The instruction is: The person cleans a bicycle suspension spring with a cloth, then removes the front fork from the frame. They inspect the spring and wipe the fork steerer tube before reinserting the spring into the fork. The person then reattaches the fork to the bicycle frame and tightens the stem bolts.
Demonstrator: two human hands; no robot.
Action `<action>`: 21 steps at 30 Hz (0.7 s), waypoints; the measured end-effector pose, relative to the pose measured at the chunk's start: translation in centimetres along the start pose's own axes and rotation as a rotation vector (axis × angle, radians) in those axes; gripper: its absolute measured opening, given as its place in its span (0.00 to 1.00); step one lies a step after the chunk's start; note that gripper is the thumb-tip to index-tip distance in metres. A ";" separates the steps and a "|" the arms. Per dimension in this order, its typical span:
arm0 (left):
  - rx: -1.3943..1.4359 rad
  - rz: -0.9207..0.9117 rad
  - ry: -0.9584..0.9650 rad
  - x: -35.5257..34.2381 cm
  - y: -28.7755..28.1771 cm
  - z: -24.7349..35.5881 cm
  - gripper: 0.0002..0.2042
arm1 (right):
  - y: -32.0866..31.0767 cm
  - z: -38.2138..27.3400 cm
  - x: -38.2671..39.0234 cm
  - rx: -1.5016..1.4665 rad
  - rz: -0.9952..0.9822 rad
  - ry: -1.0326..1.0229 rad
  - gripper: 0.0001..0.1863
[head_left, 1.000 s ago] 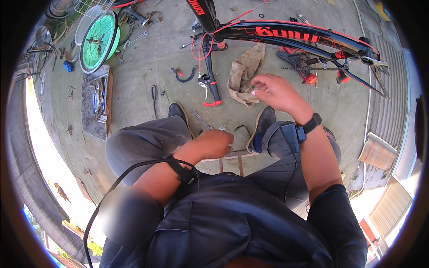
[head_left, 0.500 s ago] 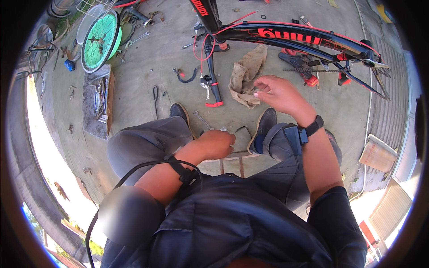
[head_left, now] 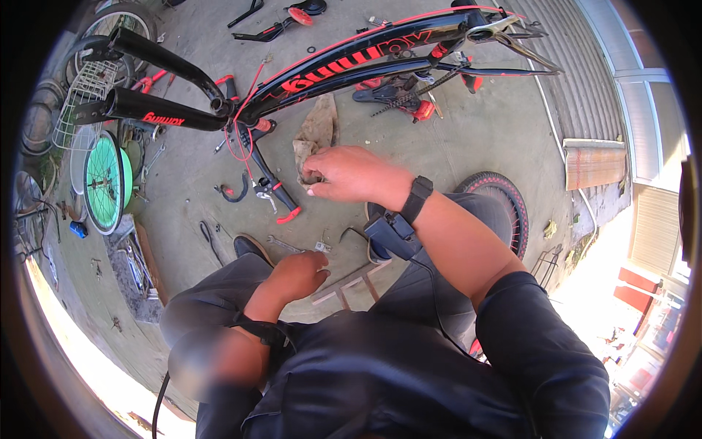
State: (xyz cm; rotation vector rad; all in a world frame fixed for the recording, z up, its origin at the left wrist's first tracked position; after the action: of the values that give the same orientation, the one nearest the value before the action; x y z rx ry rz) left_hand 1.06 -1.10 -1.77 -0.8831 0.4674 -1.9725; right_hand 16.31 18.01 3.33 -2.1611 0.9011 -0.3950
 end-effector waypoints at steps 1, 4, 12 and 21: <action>-0.003 -0.004 0.004 -0.1 0.1 0.0 0.14 | -0.1 0.0 0.1 -0.003 0.009 0.021 0.17; -0.010 -0.017 -0.009 -0.6 0.5 -0.3 0.13 | -0.6 -0.2 0.3 -0.012 0.037 0.015 0.16; 0.019 -0.068 -0.107 -1.2 2.5 -3.3 0.12 | -1.9 -1.4 0.4 -0.049 0.042 0.028 0.15; 0.023 -0.117 -0.228 -0.9 4.3 -5.2 0.12 | -2.4 -3.4 0.8 -0.016 0.107 -0.099 0.13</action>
State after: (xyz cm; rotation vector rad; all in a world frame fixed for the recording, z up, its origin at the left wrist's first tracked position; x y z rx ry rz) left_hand 0.02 -2.67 -8.27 -1.1269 0.2660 -1.9478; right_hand 16.22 16.82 7.33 -2.1170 0.9614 -0.2264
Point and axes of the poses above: each hand's wrist, its own x-axis away from the middle knuckle, its own y-axis out of the palm, z = x × y, the point moved 2 cm from there along -x, towards the middle knuckle, and after that the axes turned 14 degrees about z, right-handed, at the moved point
